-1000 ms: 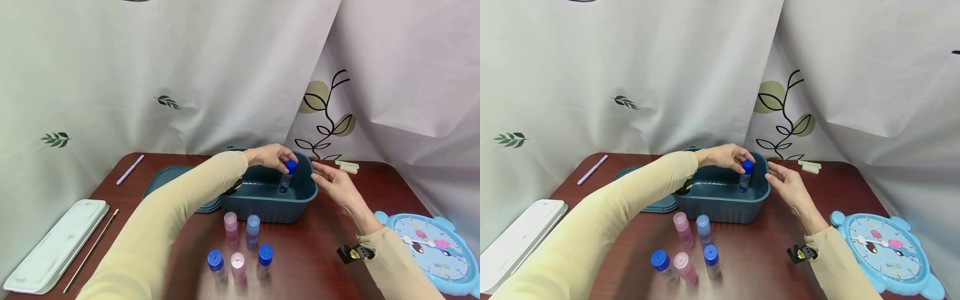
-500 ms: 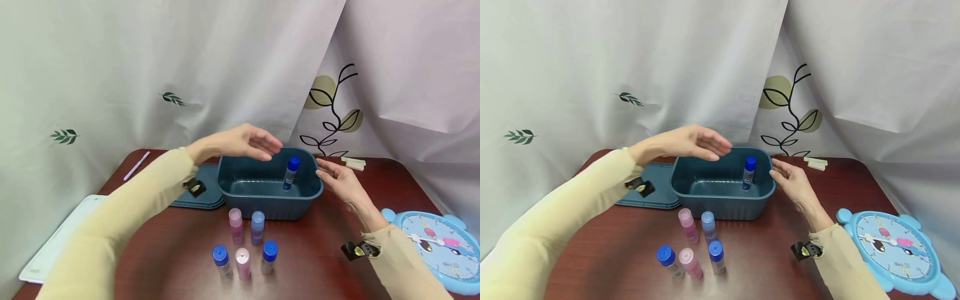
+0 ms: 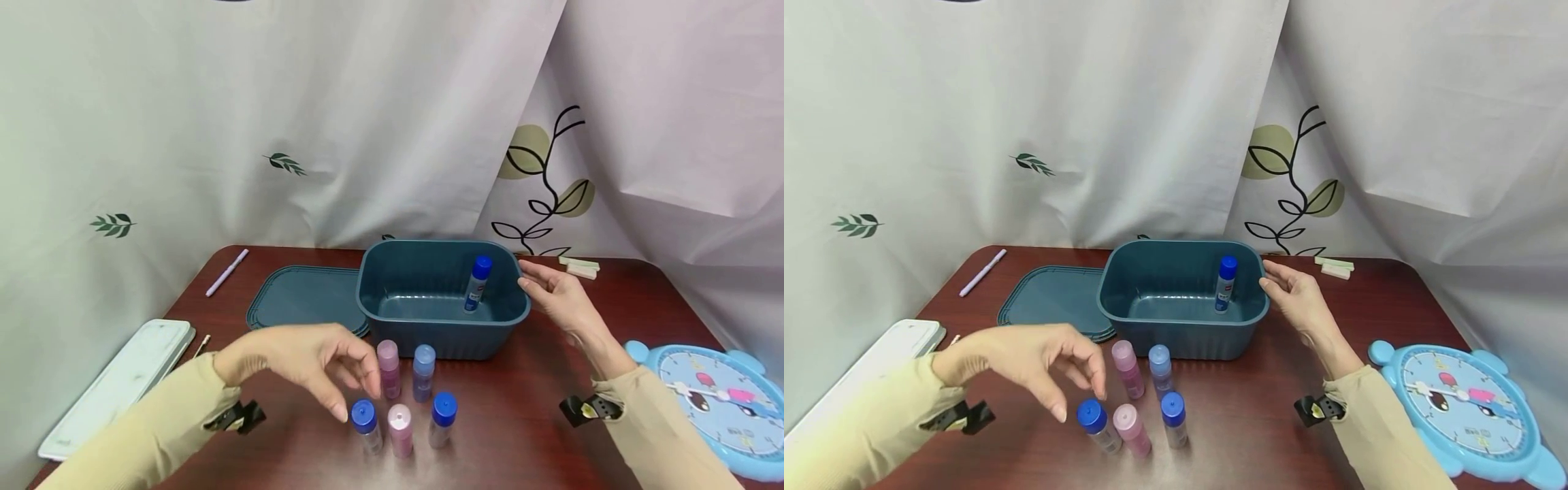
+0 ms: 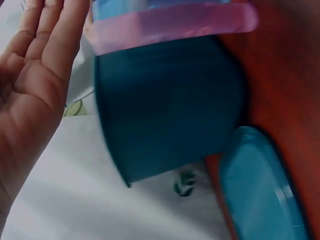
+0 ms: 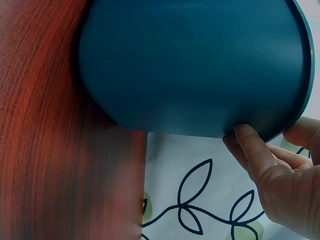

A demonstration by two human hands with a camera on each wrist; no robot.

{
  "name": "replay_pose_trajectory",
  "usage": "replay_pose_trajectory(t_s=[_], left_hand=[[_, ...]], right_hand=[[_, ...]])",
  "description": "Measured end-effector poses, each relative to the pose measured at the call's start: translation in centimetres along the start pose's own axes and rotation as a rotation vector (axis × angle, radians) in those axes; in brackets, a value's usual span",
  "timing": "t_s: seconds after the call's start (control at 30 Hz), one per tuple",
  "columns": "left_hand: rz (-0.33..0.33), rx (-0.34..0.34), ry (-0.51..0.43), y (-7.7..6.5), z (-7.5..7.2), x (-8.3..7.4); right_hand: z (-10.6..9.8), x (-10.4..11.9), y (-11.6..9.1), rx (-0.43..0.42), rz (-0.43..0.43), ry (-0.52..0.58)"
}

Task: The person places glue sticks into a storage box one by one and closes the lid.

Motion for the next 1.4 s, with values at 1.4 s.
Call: replay_pose_trajectory(t_s=[1.4], left_hand=[[0.074,-0.575,0.026,11.7,-11.3,-0.4]], right_hand=[[0.0,0.0,-0.2,-0.001,-0.002,0.014]])
Point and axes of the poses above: each hand's wrist, its own y-axis towards the middle knuckle, its own z-axis out of the palm, x = y × z, the point moved 9 cm from there along y, towards the middle knuckle, and after that the axes turned 7 degrees about z, right-handed, at the moved point
